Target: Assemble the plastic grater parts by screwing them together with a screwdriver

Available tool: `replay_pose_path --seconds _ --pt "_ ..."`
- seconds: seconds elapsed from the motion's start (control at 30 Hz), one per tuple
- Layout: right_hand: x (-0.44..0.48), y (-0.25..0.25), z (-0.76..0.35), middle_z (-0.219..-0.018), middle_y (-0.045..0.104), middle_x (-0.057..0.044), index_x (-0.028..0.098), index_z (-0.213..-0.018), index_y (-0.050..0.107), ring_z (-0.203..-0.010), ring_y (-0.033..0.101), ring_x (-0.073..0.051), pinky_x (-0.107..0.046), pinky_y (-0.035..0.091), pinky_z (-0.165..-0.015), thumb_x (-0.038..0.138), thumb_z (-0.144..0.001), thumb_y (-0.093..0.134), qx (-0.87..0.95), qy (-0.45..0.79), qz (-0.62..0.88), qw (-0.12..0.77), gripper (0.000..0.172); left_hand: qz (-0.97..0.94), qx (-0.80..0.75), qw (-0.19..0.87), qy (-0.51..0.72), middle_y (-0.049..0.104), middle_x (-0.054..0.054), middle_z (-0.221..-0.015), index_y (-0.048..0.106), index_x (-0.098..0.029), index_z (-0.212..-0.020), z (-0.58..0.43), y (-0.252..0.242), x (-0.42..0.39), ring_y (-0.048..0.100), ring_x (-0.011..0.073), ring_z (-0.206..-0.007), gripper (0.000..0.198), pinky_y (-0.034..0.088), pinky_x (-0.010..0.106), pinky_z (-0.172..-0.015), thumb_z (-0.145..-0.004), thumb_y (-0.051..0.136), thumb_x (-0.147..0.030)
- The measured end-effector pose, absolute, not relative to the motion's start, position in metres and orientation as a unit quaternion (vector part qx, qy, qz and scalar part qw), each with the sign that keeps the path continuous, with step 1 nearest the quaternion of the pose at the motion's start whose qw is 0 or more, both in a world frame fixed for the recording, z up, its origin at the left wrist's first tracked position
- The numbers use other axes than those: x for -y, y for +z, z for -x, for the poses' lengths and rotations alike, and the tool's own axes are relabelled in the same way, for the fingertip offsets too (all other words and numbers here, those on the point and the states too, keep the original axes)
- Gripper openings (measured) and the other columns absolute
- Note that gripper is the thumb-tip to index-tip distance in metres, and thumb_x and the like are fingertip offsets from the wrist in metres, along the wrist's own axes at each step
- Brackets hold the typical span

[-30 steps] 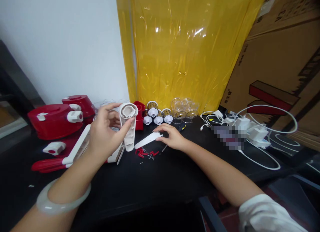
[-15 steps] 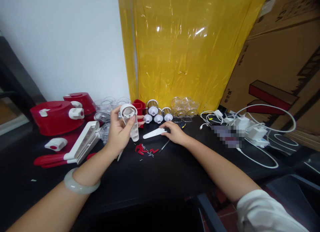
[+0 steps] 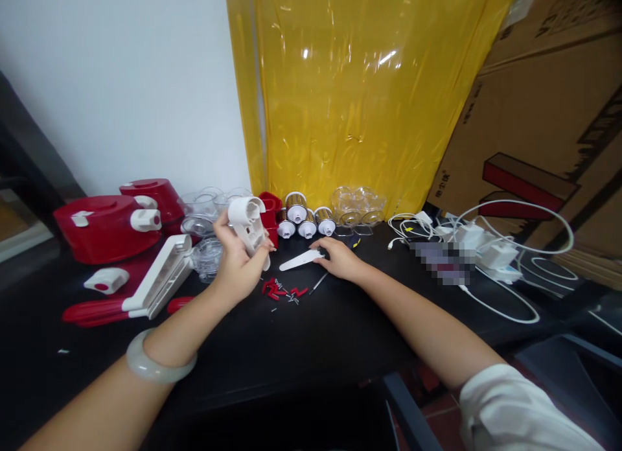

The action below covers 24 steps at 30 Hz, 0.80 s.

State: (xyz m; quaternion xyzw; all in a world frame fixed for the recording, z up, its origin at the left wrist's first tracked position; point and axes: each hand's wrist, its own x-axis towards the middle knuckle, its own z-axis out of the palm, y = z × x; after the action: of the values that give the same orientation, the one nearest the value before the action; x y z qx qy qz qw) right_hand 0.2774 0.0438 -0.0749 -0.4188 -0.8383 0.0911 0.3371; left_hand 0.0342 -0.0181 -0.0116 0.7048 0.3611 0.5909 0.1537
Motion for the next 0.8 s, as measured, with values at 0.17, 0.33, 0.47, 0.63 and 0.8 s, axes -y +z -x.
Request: replay_pose_path --seconds 0.17,0.33,0.47,0.63,0.8 --pt "-0.029 -0.066 -0.266 -0.110 0.067 -0.011 0.018 -0.108 0.068 -0.107 0.061 -0.022 -0.042 0.046 -0.096 0.015 -0.081 0.069 0.854 0.071 0.390 0.337 0.027 -0.715 -0.398 0.169 0.550 0.059 0.008 -0.098 0.022 -0.020 -0.121 -0.033 -0.018 0.016 0.067 0.0211 -0.086 0.049 0.057 0.043 -0.081 -0.083 0.052 -0.025" --pt "-0.003 -0.055 -0.245 -0.104 0.070 -0.010 0.017 -0.101 0.073 -0.100 0.064 -0.020 -0.036 0.048 -0.094 0.032 -0.083 0.071 0.903 0.141 0.272 0.301 0.023 -0.689 -0.443 0.118 0.562 0.055 0.009 -0.103 0.029 -0.020 -0.113 -0.030 -0.016 0.015 0.063 0.0218 -0.096 0.040 0.051 0.045 -0.091 -0.082 0.053 -0.026" --pt "0.001 -0.059 -0.240 -0.100 0.071 -0.008 0.018 -0.096 0.075 -0.097 0.064 -0.019 -0.033 0.049 -0.090 0.032 -0.083 0.072 0.918 0.147 0.260 0.260 0.019 -0.683 -0.446 0.081 0.573 0.051 0.008 -0.108 0.031 -0.022 -0.104 -0.031 -0.015 0.015 0.060 0.0210 -0.098 0.034 0.050 0.042 -0.091 -0.081 0.056 -0.027" --pt "-0.003 -0.065 -0.240 -0.094 0.069 -0.007 0.019 -0.087 0.074 -0.092 0.063 -0.017 -0.031 0.049 -0.087 0.025 -0.085 0.069 0.924 0.134 0.242 0.264 0.009 -0.664 -0.436 0.059 0.604 0.050 0.005 -0.102 0.035 -0.023 -0.098 -0.032 -0.018 0.012 0.059 0.0214 -0.093 0.036 0.050 0.040 -0.084 -0.076 0.062 -0.029" --pt "-0.003 -0.062 -0.241 -0.089 0.068 -0.007 0.017 -0.084 0.067 -0.085 0.063 -0.017 -0.031 0.050 -0.081 0.019 -0.088 0.062 0.910 0.122 0.253 0.306 0.006 -0.657 -0.438 0.059 0.611 0.051 0.001 -0.092 0.039 -0.022 -0.094 -0.031 -0.017 0.012 0.059 0.0196 -0.088 0.036 0.049 0.036 -0.080 -0.074 0.068 -0.031"
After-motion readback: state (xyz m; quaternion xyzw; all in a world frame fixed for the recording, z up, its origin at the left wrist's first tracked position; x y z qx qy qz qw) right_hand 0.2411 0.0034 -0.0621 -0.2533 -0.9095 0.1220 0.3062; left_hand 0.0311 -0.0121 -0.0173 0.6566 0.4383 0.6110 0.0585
